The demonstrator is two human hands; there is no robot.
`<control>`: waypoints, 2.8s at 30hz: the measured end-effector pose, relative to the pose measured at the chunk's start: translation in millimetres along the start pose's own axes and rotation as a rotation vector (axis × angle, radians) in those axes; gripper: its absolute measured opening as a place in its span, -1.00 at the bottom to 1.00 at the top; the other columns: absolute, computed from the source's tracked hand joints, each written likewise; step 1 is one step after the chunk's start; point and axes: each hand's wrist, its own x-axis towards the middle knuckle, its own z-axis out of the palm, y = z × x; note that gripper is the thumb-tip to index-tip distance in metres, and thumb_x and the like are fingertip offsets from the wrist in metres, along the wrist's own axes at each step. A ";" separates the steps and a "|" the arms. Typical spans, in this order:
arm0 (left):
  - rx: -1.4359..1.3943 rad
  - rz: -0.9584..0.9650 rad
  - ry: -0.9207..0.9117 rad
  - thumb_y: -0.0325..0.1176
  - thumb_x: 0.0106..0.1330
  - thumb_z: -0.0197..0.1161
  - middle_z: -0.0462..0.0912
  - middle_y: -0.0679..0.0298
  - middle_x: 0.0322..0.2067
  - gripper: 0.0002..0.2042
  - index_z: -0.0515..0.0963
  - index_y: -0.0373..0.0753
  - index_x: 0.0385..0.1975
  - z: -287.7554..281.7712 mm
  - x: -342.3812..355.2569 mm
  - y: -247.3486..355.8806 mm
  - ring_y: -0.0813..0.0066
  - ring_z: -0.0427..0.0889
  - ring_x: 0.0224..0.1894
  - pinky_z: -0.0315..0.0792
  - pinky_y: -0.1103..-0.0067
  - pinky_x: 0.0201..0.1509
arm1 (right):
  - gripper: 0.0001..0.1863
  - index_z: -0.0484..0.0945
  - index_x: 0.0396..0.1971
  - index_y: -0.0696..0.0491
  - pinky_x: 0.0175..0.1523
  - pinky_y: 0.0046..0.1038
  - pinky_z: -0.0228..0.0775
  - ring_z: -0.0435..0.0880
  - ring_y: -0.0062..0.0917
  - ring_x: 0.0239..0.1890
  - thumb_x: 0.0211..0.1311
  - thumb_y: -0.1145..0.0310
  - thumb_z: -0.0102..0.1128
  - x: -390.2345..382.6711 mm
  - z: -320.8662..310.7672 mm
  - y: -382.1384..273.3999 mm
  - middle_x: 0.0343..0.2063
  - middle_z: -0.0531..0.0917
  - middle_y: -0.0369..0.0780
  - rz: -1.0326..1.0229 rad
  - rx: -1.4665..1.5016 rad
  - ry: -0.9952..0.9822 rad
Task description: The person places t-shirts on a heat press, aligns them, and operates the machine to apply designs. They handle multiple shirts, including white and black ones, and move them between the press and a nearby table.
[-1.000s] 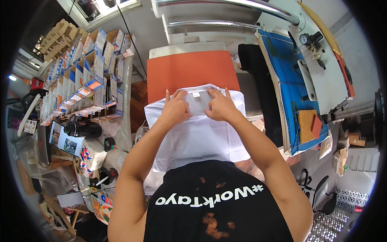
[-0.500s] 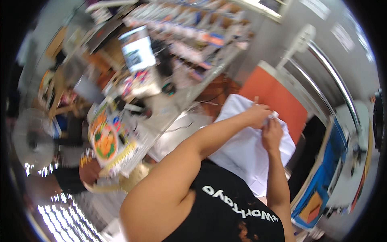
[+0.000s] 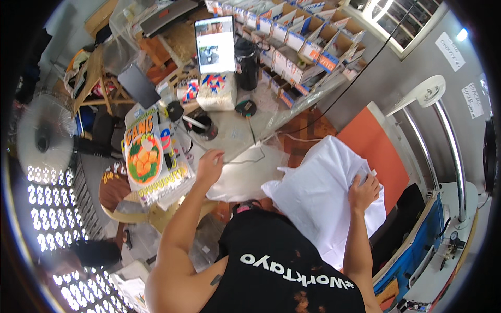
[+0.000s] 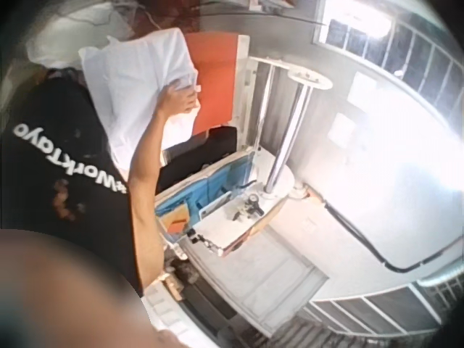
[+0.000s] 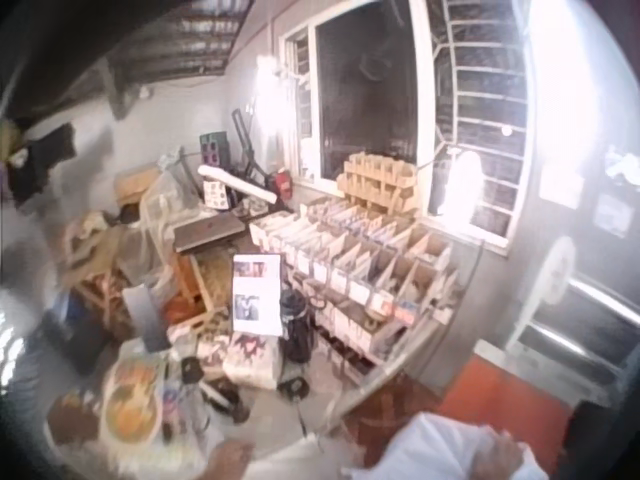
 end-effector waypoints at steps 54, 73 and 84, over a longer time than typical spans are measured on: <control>0.953 -0.063 -0.329 -0.52 0.12 0.35 0.06 0.28 0.48 -0.39 0.54 0.28 0.18 -75.5 687.9 99.1 0.06 0.00 0.51 0.03 -0.20 0.42 | -0.64 0.61 -0.15 0.13 0.14 -0.11 0.33 0.58 -0.09 -0.04 0.19 0.20 0.08 -109.7 -25.5 -53.2 -0.17 0.62 0.05 0.468 0.157 -0.125; 0.984 -0.083 -0.308 -0.51 0.09 0.33 0.25 0.16 0.38 -0.47 0.55 -0.16 0.16 -60.1 707.4 98.4 -0.01 0.23 0.39 0.23 -0.07 0.29 | -0.57 0.66 -0.23 0.08 0.05 -0.09 0.38 0.63 -0.12 -0.12 0.25 0.03 0.00 -108.4 -19.9 -57.7 -0.22 0.66 0.04 0.512 0.159 -0.167; 0.644 0.249 -0.196 0.03 0.36 0.20 0.69 -0.03 -0.17 -0.58 0.68 -0.28 -0.25 -100.3 742.1 44.4 0.01 0.63 -0.04 0.44 0.28 0.07 | -0.50 0.69 -0.28 0.06 0.00 -0.09 0.41 0.66 -0.14 -0.16 0.28 -0.07 -0.04 -110.2 -10.7 -48.8 -0.25 0.68 0.03 0.480 0.218 -0.179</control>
